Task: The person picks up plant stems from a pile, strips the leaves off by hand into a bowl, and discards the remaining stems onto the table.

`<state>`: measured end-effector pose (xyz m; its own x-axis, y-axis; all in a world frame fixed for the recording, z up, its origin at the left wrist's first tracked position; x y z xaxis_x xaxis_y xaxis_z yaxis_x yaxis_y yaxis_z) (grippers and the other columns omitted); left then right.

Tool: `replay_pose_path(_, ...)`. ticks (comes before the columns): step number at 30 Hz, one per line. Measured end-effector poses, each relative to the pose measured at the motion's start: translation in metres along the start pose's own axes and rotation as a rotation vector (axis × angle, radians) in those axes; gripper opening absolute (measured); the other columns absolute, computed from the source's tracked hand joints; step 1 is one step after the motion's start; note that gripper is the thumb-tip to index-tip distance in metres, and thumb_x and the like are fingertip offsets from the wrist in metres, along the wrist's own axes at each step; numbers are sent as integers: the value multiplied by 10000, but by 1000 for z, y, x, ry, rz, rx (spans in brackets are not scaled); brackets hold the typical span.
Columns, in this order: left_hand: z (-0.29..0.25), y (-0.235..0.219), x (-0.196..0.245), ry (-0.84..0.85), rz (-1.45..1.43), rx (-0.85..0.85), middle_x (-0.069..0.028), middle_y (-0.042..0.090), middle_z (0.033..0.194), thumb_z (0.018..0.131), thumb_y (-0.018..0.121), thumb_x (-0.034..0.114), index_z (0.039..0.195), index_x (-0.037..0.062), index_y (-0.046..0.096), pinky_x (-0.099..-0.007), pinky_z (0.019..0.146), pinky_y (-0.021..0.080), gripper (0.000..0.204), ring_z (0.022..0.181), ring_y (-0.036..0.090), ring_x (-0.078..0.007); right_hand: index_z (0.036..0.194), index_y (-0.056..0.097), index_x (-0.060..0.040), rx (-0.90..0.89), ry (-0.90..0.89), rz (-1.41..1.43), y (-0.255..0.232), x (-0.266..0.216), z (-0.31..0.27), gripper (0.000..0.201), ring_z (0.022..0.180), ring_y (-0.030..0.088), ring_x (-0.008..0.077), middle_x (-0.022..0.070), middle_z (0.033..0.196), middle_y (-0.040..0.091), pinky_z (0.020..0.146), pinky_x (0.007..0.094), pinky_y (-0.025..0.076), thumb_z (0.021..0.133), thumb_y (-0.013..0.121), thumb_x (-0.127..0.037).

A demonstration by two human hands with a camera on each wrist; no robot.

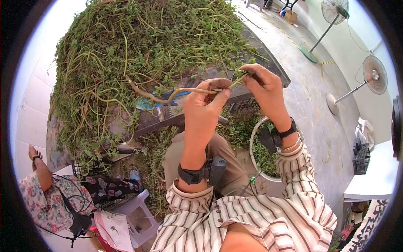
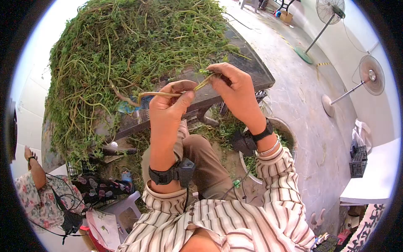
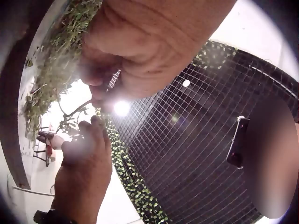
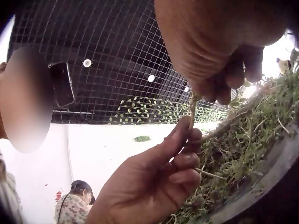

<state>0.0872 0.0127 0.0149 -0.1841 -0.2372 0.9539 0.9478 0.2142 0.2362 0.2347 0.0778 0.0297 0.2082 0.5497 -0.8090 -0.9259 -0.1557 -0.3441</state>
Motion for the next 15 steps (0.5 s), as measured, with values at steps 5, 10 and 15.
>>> replay_pose_path(5,2,-2,-4,139,234,-12,18,531,760,815,624,59,964,10,640,-203,591,392,157,671,487,-54,952,594,28,1,-49,-37,-3,-2,1,166,701,519,113,76,796,581,643,249,431,796,581,-30)
replay_pose_path(10,1,-2,-2,176,396,55,-19,513,842,825,623,104,937,-13,621,-234,613,400,161,705,501,-93,942,596,33,-5,-114,-153,-7,-5,-1,168,692,549,172,109,805,582,641,271,438,790,587,-37)
replay_pose_path(15,2,-5,1,184,429,131,-33,480,785,848,615,175,839,-22,595,-256,619,389,199,687,475,-122,942,601,22,1,-123,-274,-12,-3,-4,162,704,577,237,131,826,590,650,301,456,795,580,-43)
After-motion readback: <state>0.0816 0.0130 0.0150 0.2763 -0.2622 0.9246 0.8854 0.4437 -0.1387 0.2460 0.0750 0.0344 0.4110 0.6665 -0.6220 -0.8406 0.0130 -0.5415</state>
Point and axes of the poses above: each hand's wrist, its own z-axis towards the middle knuckle, its own y-axis out of the palm, x = y × z, the point moved 3 cm from there along z, towards the middle knuckle
